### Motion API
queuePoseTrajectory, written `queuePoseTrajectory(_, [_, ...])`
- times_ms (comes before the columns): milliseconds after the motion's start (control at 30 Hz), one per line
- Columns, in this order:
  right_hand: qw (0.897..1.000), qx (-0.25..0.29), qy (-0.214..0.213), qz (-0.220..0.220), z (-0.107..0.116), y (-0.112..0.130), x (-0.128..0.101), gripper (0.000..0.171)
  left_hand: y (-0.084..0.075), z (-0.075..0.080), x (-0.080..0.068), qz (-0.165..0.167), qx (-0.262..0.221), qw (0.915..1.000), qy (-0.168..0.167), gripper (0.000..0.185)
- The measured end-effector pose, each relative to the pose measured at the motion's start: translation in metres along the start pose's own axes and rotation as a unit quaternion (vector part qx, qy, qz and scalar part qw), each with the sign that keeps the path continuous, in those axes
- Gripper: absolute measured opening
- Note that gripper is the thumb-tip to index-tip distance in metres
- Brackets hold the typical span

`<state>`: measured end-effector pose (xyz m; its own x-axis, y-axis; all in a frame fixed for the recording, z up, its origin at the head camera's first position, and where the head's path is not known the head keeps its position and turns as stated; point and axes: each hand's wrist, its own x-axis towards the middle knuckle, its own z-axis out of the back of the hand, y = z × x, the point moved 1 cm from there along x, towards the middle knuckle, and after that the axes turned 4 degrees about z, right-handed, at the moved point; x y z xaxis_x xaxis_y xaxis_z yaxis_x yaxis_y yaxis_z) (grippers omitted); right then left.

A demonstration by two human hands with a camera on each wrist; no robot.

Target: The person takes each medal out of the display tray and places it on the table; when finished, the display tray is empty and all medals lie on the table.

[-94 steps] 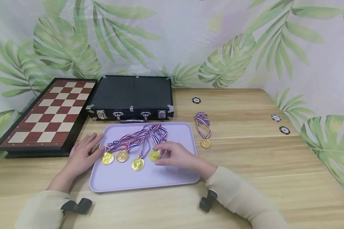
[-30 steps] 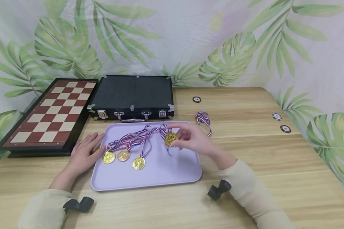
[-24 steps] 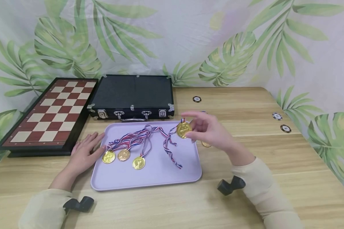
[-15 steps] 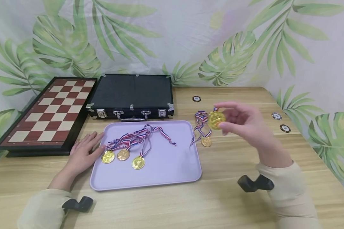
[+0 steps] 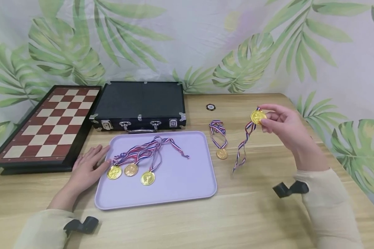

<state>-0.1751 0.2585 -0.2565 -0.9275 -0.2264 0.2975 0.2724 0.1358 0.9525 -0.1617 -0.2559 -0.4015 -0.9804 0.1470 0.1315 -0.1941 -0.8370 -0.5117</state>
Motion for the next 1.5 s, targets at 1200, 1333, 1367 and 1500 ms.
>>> queuePoseTrajectory(1200, [0.964, -0.182, 0.042, -0.189, 0.024, -0.134, -0.013, 0.046, 0.001, 0.0, -0.001, 0.002, 0.001, 1.0, -0.006, 0.053])
queuePoseTrajectory(1333, [0.962, -0.19, 0.059, -0.186, 0.022, -0.134, -0.017, 0.044, 0.001, 0.0, -0.001, 0.002, -0.001, 1.0, -0.005, 0.053])
queuePoseTrajectory(1367, [0.96, -0.197, 0.064, -0.187, 0.021, -0.134, -0.017, 0.043, 0.001, 0.0, -0.001, 0.002, -0.002, 1.0, -0.005, 0.053])
queuePoseTrajectory(1500, [0.952, -0.231, 0.087, -0.18, 0.021, -0.132, -0.018, 0.043, 0.0, 0.0, -0.001, 0.005, -0.002, 1.0, -0.003, 0.053])
